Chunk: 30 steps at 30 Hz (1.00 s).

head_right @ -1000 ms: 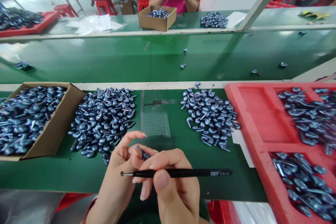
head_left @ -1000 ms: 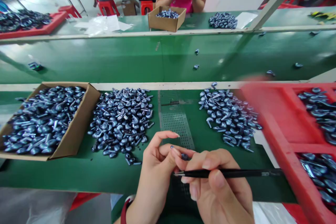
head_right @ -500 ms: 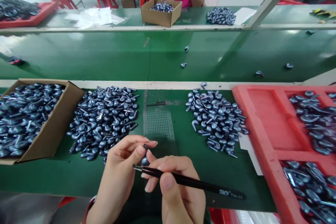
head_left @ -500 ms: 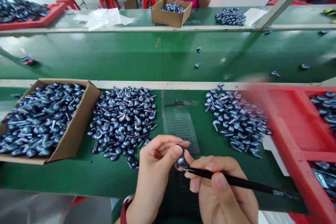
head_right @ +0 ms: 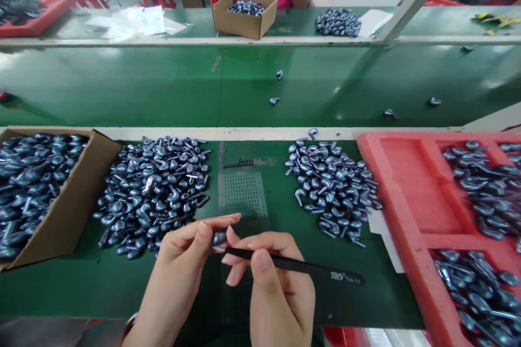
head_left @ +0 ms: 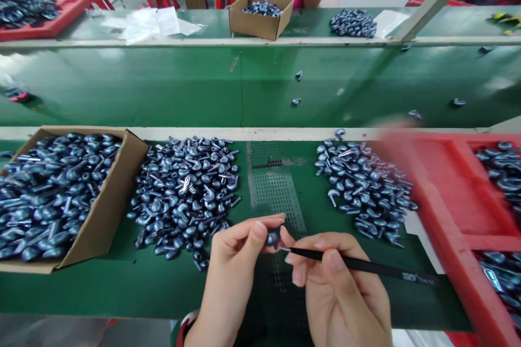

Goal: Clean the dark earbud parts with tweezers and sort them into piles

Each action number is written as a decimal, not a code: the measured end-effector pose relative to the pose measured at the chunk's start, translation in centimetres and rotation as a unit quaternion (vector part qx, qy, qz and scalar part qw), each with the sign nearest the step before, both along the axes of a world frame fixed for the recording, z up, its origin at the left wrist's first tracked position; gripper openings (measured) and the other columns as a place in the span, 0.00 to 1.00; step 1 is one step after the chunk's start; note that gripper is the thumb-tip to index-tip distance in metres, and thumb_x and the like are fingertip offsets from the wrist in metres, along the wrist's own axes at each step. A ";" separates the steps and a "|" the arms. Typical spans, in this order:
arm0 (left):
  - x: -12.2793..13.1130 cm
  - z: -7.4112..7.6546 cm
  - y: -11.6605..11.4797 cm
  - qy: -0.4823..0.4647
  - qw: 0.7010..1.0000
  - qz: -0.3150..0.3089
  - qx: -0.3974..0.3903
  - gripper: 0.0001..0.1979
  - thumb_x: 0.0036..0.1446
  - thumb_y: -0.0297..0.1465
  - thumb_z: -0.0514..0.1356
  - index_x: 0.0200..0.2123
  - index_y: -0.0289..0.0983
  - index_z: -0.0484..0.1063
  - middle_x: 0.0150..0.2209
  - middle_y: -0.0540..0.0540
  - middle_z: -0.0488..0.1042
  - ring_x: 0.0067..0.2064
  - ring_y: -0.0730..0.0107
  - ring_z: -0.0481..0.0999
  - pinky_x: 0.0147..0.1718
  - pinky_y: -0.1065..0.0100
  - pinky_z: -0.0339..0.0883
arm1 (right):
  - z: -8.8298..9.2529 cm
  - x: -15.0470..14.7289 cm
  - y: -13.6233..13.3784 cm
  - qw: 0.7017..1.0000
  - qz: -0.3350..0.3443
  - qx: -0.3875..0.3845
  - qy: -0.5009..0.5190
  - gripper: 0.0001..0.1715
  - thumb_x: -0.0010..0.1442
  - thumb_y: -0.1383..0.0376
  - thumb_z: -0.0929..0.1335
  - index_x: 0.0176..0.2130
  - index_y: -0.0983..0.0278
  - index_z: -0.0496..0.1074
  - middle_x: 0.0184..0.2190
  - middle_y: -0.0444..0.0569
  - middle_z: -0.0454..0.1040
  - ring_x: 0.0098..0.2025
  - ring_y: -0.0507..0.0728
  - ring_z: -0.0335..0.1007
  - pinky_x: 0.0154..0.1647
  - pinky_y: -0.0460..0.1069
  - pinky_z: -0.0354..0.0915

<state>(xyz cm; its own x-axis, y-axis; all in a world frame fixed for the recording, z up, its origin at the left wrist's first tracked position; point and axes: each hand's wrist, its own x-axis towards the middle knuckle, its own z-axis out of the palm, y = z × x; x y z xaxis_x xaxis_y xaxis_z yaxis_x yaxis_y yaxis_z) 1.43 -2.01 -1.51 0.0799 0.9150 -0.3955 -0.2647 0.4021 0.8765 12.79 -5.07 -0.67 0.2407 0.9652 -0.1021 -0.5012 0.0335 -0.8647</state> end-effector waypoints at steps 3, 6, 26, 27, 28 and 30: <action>0.2 -0.2 0.0 -0.037 0.999 -0.021 -0.019 0.16 0.61 0.40 0.55 0.38 0.39 0.81 0.38 0.46 0.82 0.39 0.69 0.79 0.40 0.71 0.71 | -0.2 0.2 0.6 0.999 -0.011 -0.025 0.032 0.09 0.64 0.67 0.65 0.36 0.61 0.75 0.32 0.44 0.78 0.29 0.48 0.72 0.32 0.43 0.70; 0.4 -0.3 0.2 -0.055 0.997 -0.047 -0.031 0.10 0.58 0.36 0.60 0.39 0.40 0.80 0.42 0.47 0.81 0.43 0.68 0.78 0.46 0.71 0.69 | -0.4 0.4 1.2 0.998 -0.021 -0.040 0.051 0.10 0.63 0.67 0.65 0.34 0.63 0.76 0.29 0.44 0.78 0.27 0.47 0.70 0.31 0.42 0.70; -0.3 -0.6 0.5 0.091 0.989 -0.050 0.103 0.09 0.60 0.31 0.58 0.37 0.45 0.79 0.44 0.46 0.76 0.58 0.62 0.64 0.49 0.68 0.65 | -0.5 1.0 1.1 0.995 -0.025 -0.069 0.066 0.10 0.63 0.66 0.66 0.32 0.62 0.76 0.28 0.43 0.77 0.26 0.47 0.69 0.31 0.42 0.69; -0.2 -0.7 0.5 0.087 0.990 -0.041 0.104 0.08 0.59 0.31 0.59 0.37 0.45 0.79 0.45 0.46 0.75 0.56 0.62 0.66 0.47 0.69 0.66 | -0.4 0.9 1.1 0.995 -0.021 -0.070 0.070 0.10 0.62 0.66 0.66 0.32 0.62 0.76 0.27 0.43 0.77 0.26 0.47 0.69 0.30 0.42 0.69; -0.2 -0.8 0.4 0.087 0.990 -0.035 0.103 0.08 0.59 0.32 0.59 0.37 0.46 0.80 0.46 0.46 0.73 0.52 0.63 0.69 0.43 0.70 0.68 | -0.3 0.9 1.1 0.995 -0.017 -0.071 0.074 0.09 0.62 0.66 0.66 0.32 0.62 0.76 0.27 0.43 0.77 0.25 0.47 0.69 0.30 0.42 0.69; 0.0 -0.8 0.2 0.095 0.990 -0.033 0.101 0.08 0.58 0.33 0.60 0.37 0.46 0.80 0.46 0.45 0.72 0.45 0.65 0.72 0.36 0.70 0.69 | -0.1 0.8 1.0 0.995 -0.012 -0.067 0.078 0.09 0.62 0.65 0.66 0.33 0.62 0.76 0.26 0.43 0.77 0.25 0.48 0.69 0.29 0.42 0.69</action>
